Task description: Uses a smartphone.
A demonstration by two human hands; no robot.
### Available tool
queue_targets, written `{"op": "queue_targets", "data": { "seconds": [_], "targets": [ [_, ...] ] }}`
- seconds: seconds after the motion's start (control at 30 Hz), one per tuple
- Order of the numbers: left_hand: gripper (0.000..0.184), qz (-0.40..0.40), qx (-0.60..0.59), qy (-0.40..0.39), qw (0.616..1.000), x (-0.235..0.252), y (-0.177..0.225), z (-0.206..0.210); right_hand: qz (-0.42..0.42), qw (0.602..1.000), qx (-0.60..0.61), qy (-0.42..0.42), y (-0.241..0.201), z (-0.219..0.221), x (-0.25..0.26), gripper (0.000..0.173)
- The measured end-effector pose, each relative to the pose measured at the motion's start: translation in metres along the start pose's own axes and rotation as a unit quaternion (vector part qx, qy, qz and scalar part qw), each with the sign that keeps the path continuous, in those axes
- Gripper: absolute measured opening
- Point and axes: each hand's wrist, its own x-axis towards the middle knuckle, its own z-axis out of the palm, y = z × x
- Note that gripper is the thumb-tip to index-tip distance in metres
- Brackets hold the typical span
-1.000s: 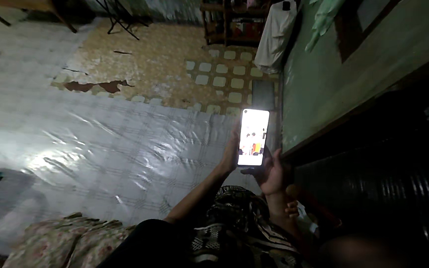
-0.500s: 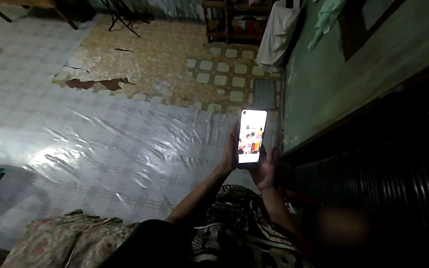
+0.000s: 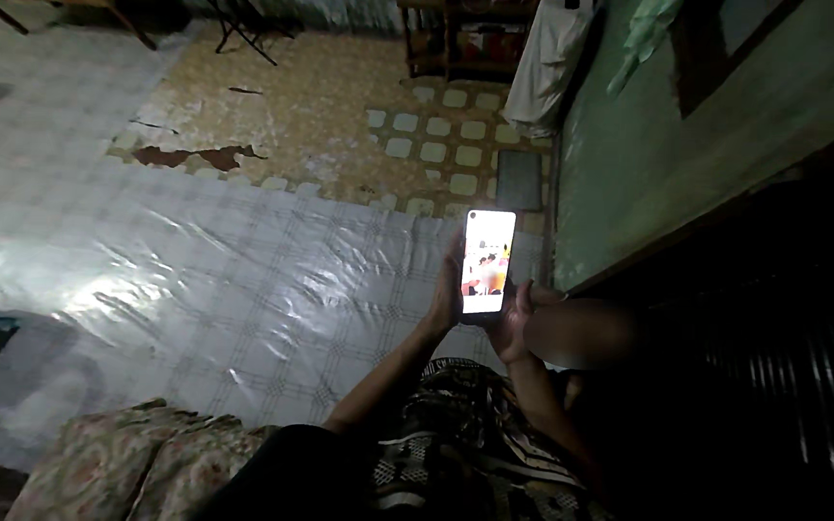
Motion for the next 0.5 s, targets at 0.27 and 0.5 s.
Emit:
{"op": "queue_targets", "data": {
  "seconds": [0.27,0.5],
  "targets": [
    [0.101,-0.016,-0.018,0.029,0.999,0.005,0.008,0.005,-0.022,0.998,-0.044,-0.049,-0.009,0.003,-0.005,0.074],
    [0.087,-0.102,-0.079,0.054,0.990,0.002,0.020,0.008,-0.042,0.995,-0.094,-0.014,-0.015,0.011,-0.015,0.068]
  ]
}}
